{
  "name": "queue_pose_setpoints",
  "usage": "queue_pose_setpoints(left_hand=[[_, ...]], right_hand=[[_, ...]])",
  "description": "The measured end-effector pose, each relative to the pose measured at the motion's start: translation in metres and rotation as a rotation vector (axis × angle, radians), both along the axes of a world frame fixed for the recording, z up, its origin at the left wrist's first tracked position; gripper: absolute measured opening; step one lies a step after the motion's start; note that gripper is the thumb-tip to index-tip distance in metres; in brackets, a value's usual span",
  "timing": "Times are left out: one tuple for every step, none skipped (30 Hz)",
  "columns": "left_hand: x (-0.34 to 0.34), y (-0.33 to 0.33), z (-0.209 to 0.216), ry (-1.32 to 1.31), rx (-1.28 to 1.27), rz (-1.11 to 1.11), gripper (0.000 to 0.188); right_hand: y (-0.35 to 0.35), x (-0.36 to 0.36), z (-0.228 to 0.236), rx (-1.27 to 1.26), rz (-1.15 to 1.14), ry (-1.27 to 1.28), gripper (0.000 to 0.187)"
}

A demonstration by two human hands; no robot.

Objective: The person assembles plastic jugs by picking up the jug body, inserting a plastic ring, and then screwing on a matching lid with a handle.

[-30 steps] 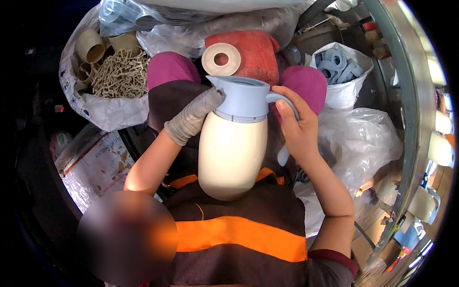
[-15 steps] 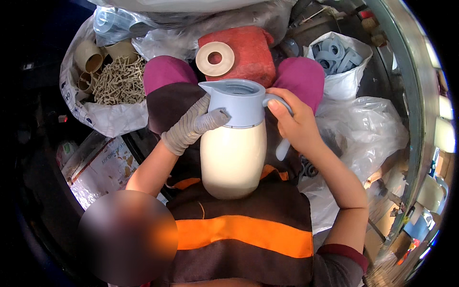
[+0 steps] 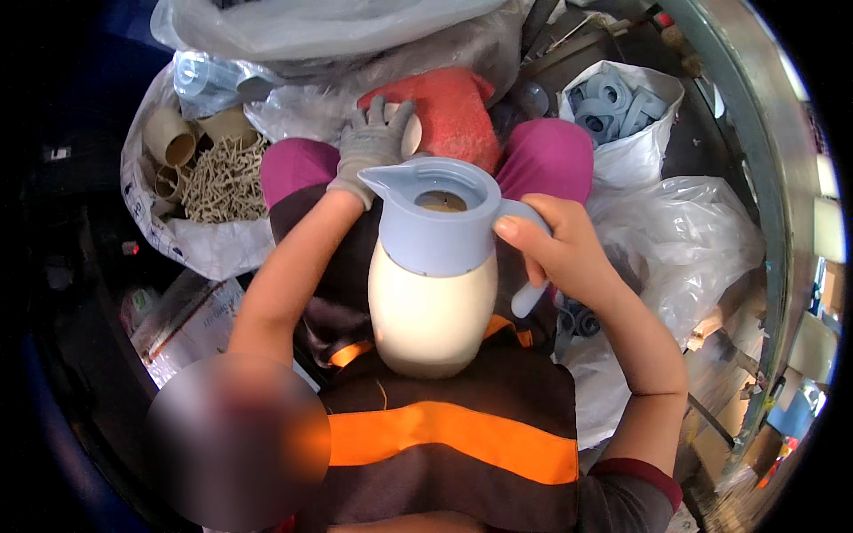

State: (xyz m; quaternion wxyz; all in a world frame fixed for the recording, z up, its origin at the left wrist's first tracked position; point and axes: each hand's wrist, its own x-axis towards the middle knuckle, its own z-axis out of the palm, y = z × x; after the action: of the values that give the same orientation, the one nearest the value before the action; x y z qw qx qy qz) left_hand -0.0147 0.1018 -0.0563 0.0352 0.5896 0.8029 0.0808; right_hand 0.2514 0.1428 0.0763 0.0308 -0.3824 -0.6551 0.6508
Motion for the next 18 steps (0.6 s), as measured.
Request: queue_pose_setpoints(left_hand=[[-0.001,0.001,-0.001,-0.063,-0.038,-0.016,0.081],[-0.006,0.0,0.003,-0.091,-0.052,-0.018,0.083],[-0.013,-0.003,0.013,-0.158,-0.001,-0.002,0.08],[-0.024,-0.005,0.029,-0.285,0.09,0.082,0.077],[-0.035,-0.012,0.049,-0.42,0.235,0.113,0.074],[-0.048,-0.015,0.073,-0.426,0.353,0.084,0.076],[-0.059,-0.016,0.098,-0.74,0.491,0.076,0.076],[-0.066,-0.022,0.123,-0.84,0.603,0.02,0.075],[-0.068,-0.024,0.147,-0.937,0.653,0.064,0.073],[-0.068,-0.024,0.169,-0.923,0.622,0.046,0.071],[-0.062,-0.017,0.185,-0.764,0.651,-0.048,0.07],[-0.051,-0.01,0.196,-0.631,0.716,-0.141,0.069],[-0.04,-0.003,0.205,-0.543,0.624,-0.184,0.068],[-0.026,0.004,0.209,-0.404,0.618,-0.293,0.068],[-0.016,0.011,0.21,-0.111,0.577,-0.38,0.067],[-0.004,0.014,0.205,-0.099,0.312,-0.29,0.07],[0.001,0.015,0.202,-0.045,0.342,-0.319,0.07],[0.005,0.015,0.195,0.006,0.221,-0.319,0.071]], right_hand=[[0.002,0.004,0.007,-0.016,-0.056,0.043,0.033],[0.007,0.006,0.013,0.034,-0.122,0.096,0.033],[0.012,0.008,0.021,0.083,-0.18,0.155,0.032],[0.017,0.008,0.028,0.129,-0.238,0.215,0.032],[0.025,0.006,0.034,0.22,-0.269,0.239,0.029],[0.03,-0.001,0.035,0.304,-0.244,0.202,0.028],[0.036,-0.01,0.034,0.398,-0.223,0.194,0.028],[0.041,-0.022,0.029,0.488,-0.196,0.187,0.028],[0.044,-0.037,0.02,0.672,-0.156,0.238,0.03],[0.046,-0.054,0.008,0.835,-0.111,0.272,0.033],[0.047,-0.066,-0.004,0.956,-0.084,0.326,0.04],[0.048,-0.076,-0.015,0.978,-0.074,0.336,0.04],[0.05,-0.083,-0.026,0.984,-0.066,0.342,0.04],[0.052,-0.086,-0.034,0.98,-0.053,0.339,0.039],[0.054,-0.086,-0.04,0.976,-0.055,0.335,0.04],[0.056,-0.083,-0.045,0.997,-0.048,0.344,0.04],[0.057,-0.079,-0.047,1.015,-0.047,0.347,0.04],[0.057,-0.074,-0.048,1.035,-0.063,0.344,0.041]])
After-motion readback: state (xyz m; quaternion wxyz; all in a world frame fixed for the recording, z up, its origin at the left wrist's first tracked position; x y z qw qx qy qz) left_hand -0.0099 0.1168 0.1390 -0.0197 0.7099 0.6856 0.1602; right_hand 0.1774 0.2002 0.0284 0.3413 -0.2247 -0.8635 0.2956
